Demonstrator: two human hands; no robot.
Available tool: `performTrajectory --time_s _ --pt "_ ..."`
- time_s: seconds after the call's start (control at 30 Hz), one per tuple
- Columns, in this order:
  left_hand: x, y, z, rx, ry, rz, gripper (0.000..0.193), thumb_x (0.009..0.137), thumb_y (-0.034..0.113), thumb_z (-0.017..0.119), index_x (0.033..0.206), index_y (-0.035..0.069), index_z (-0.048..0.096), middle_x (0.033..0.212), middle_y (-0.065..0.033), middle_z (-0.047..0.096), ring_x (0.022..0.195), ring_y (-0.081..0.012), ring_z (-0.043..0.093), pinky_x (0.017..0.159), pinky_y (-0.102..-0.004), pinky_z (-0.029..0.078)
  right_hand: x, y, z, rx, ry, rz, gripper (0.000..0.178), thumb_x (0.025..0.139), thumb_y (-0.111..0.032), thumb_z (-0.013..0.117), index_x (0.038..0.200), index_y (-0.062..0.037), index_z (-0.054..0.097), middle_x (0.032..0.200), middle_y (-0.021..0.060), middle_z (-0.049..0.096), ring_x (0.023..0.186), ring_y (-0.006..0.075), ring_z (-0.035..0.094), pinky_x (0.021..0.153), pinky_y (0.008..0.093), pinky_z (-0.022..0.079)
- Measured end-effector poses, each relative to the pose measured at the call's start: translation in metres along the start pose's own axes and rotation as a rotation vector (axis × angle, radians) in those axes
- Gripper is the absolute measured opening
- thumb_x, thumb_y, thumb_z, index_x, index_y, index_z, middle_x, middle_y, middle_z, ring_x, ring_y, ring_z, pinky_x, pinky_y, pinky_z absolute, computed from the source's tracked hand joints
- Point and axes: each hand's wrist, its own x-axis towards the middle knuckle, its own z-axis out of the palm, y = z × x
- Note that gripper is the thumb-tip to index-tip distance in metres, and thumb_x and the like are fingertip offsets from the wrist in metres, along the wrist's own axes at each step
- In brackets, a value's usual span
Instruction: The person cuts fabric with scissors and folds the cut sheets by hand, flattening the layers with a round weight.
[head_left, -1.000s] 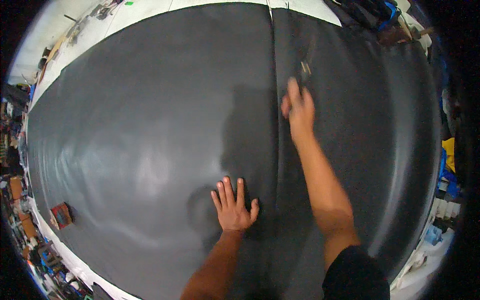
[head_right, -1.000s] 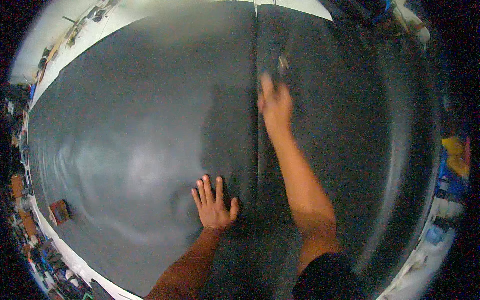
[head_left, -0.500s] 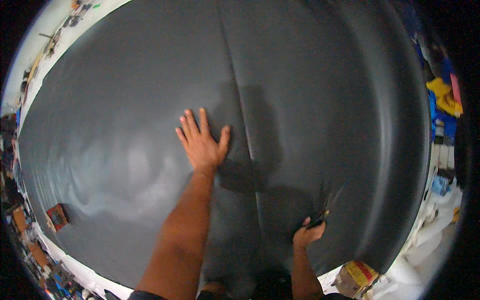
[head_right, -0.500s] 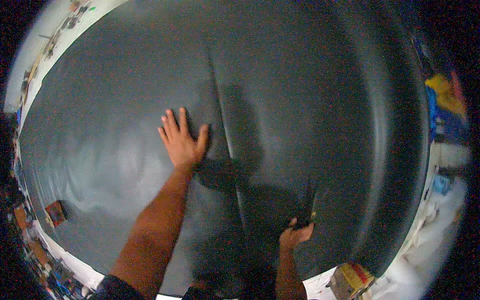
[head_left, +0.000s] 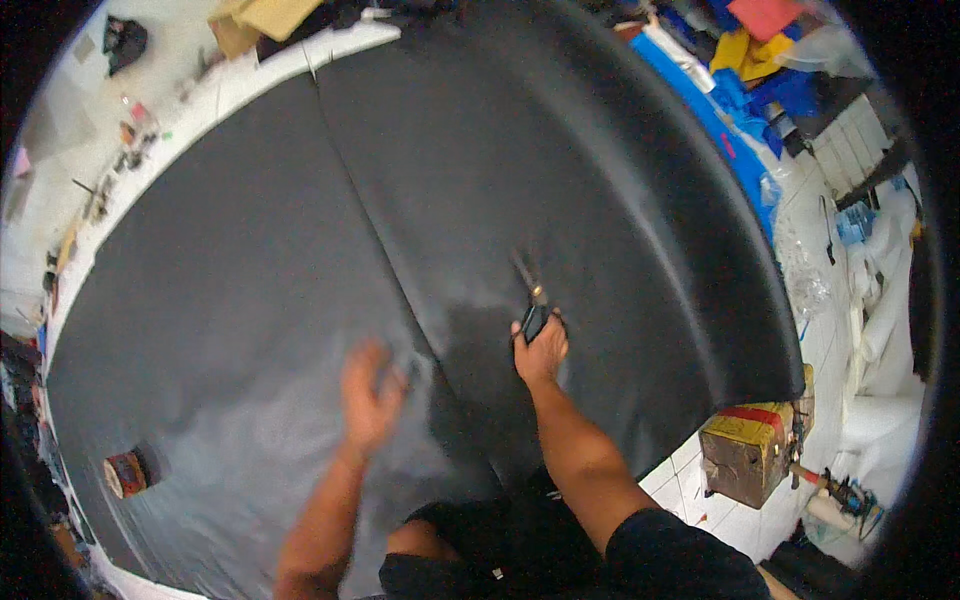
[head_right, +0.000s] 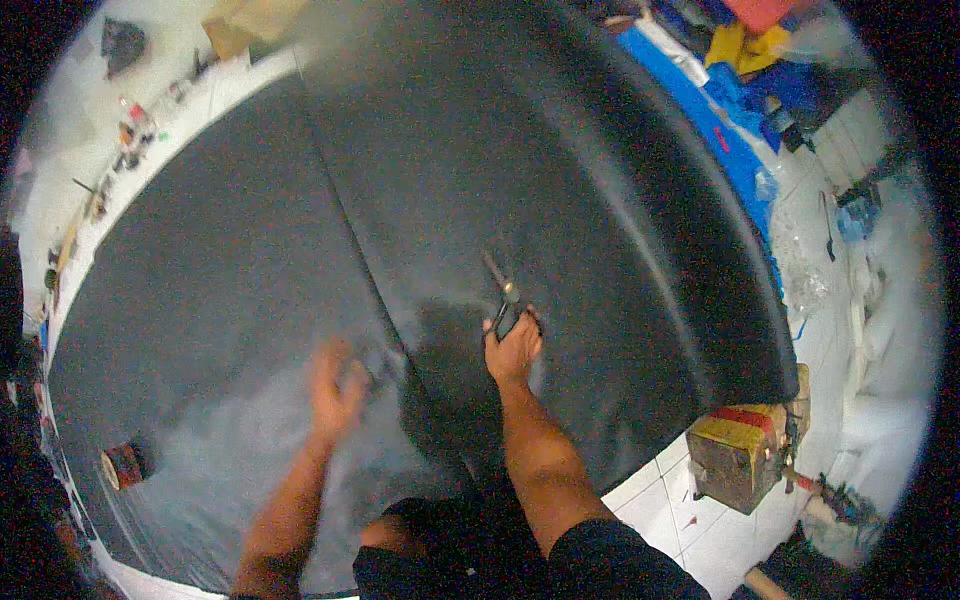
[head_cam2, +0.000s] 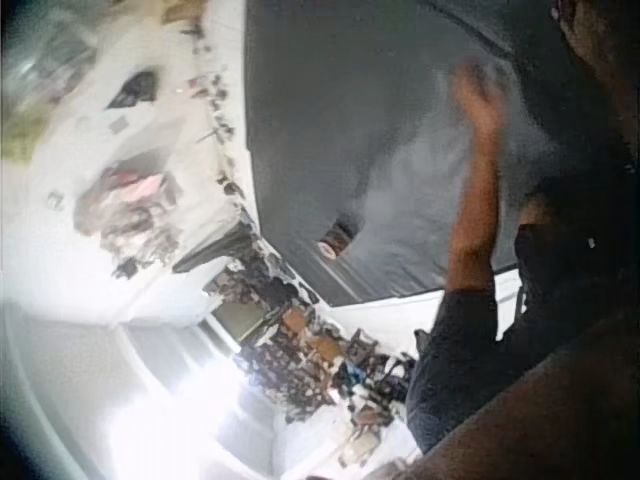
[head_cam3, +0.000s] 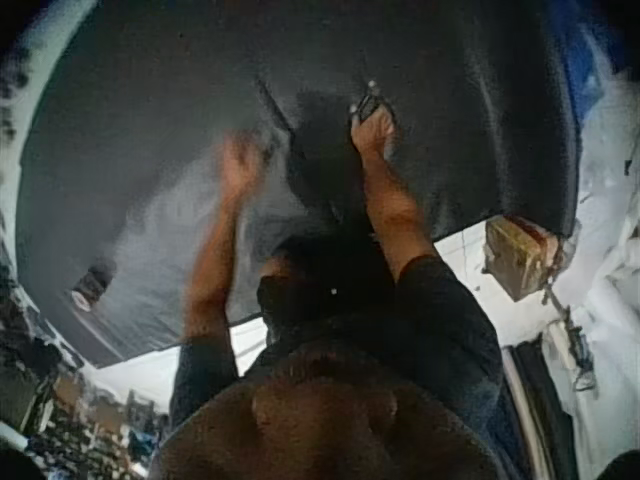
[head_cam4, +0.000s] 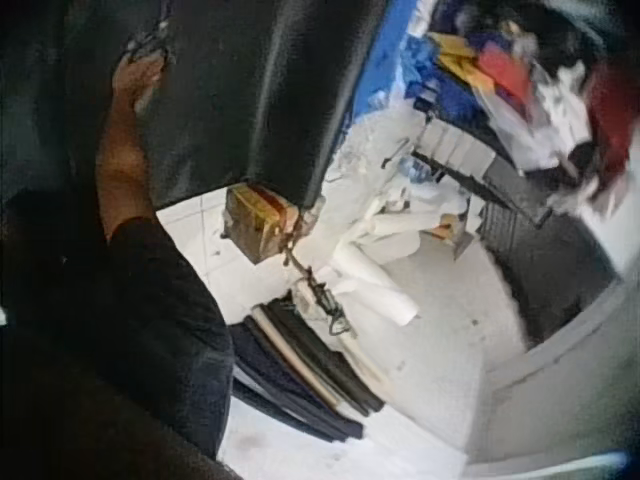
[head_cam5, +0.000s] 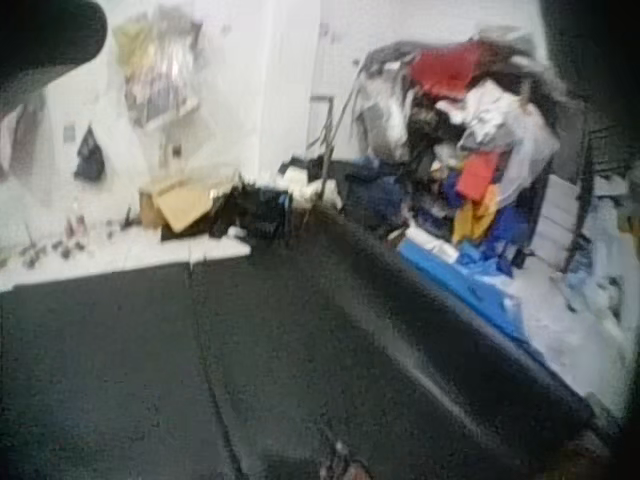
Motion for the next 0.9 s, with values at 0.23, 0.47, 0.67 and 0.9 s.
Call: performTrajectory --time_s 0.23,0.47,0.67,0.9 --pt "-0.322 0.125 -0.072 0.133 -0.411 -0.091 0.048 0.081 0.039 0.069 0.117 0.008 0.065 0.138 -0.0219 0.048 0.133 -0.0407 0.040 0.109 -0.0618 0.025 -0.124 0.104 -0.189 0.143 -0.428 0.191 0.047 0.090 -0.043 0.064 0.115 -0.0043 0.055 0.105 0.0247 0.065 0.099 0.0451 0.060 0.082 0.0497 0.048" --pt "-0.394 0.133 -0.119 0.141 -0.372 -0.174 0.061 0.083 0.043 0.070 0.131 0.006 0.057 0.144 -0.0291 0.040 0.134 -0.0471 0.036 0.111 -0.0541 0.028 -0.344 0.280 -0.346 0.092 -0.463 0.449 0.040 0.085 -0.019 0.065 0.116 0.0017 0.050 0.103 0.0260 0.064 0.100 0.0435 0.062 0.086 0.0500 0.049" --pt "-0.433 0.173 -0.137 0.064 -0.187 -0.177 0.061 0.084 0.038 0.071 0.131 0.004 0.056 0.144 -0.0291 0.039 0.133 -0.0458 0.039 0.109 -0.0510 0.034 -0.462 0.353 -0.343 -0.075 -0.248 0.699 0.029 0.082 -0.014 0.057 0.105 0.0030 0.053 0.099 0.0263 0.061 0.101 0.0440 0.061 0.088 0.0498 0.049" --pt "-0.430 0.188 -0.168 0.096 -0.201 -0.089 0.054 0.084 0.031 0.071 0.127 0.002 0.057 0.139 -0.0267 0.045 0.125 -0.0433 0.047 0.105 -0.0478 0.039 -0.503 0.370 -0.300 -0.144 -0.157 0.777 0.030 0.078 -0.009 0.061 0.103 0.0040 0.053 0.105 0.0261 0.060 0.097 0.0424 0.061 0.089 0.0479 0.050"
